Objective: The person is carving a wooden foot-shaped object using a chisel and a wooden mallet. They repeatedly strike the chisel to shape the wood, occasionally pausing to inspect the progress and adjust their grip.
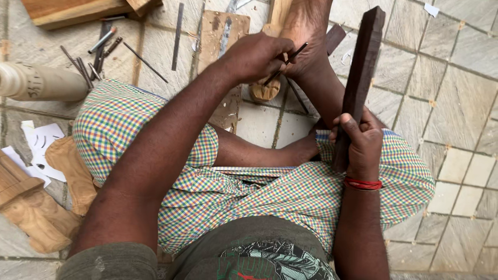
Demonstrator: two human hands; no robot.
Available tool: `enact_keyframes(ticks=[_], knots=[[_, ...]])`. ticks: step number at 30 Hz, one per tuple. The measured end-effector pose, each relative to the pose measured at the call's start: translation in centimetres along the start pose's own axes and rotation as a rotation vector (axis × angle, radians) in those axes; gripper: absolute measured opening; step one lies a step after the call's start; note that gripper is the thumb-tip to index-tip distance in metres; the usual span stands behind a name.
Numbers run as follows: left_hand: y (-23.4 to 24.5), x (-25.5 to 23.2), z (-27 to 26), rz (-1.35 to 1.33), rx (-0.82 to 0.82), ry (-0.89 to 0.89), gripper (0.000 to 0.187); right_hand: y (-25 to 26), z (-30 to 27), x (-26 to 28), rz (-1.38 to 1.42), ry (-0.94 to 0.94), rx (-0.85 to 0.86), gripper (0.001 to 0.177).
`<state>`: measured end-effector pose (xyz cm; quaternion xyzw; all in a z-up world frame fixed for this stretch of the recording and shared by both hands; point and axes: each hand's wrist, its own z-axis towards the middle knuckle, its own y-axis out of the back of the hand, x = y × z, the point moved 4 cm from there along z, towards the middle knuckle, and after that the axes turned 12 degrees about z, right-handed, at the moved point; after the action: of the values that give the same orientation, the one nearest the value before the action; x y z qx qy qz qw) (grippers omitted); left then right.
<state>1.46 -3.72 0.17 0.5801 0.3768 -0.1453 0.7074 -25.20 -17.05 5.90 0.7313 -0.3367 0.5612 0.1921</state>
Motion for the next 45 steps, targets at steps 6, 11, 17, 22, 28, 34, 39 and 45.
enact_keyframes(ticks=[6,11,17,22,28,34,39,45], knots=[[-1.0,0.0,0.7,0.015,0.027,-0.083,0.020,-1.2,-1.6,0.0,-0.017,-0.036,-0.058,0.055],[-2.1,0.2,1.6,0.021,-0.004,-0.169,0.027,-2.3,-1.7,0.3,-0.003,0.003,0.007,0.053],[-2.6,-0.1,2.1,0.075,-0.005,-0.138,0.030,-3.7,-1.7,0.7,-0.049,0.024,0.035,0.046],[-1.2,0.2,1.3,0.055,-0.083,-0.184,0.029,-4.8,-1.2,2.2,-0.333,0.066,0.120,0.054],[-1.3,1.4,-0.5,-0.056,-0.094,0.010,0.017,-5.1,-0.6,3.7,-0.354,0.083,0.158,0.053],[-1.7,1.5,-0.3,-0.029,-0.157,0.001,0.017,-5.7,1.2,5.6,-0.618,0.148,0.270,0.055],[-2.4,2.3,-0.4,-0.046,-0.140,0.109,0.013,-6.2,2.5,6.3,-0.660,0.084,0.247,0.052],[-2.7,1.9,-0.6,0.026,-0.306,0.139,0.013,-7.0,3.9,7.0,-0.824,0.076,0.305,0.061]])
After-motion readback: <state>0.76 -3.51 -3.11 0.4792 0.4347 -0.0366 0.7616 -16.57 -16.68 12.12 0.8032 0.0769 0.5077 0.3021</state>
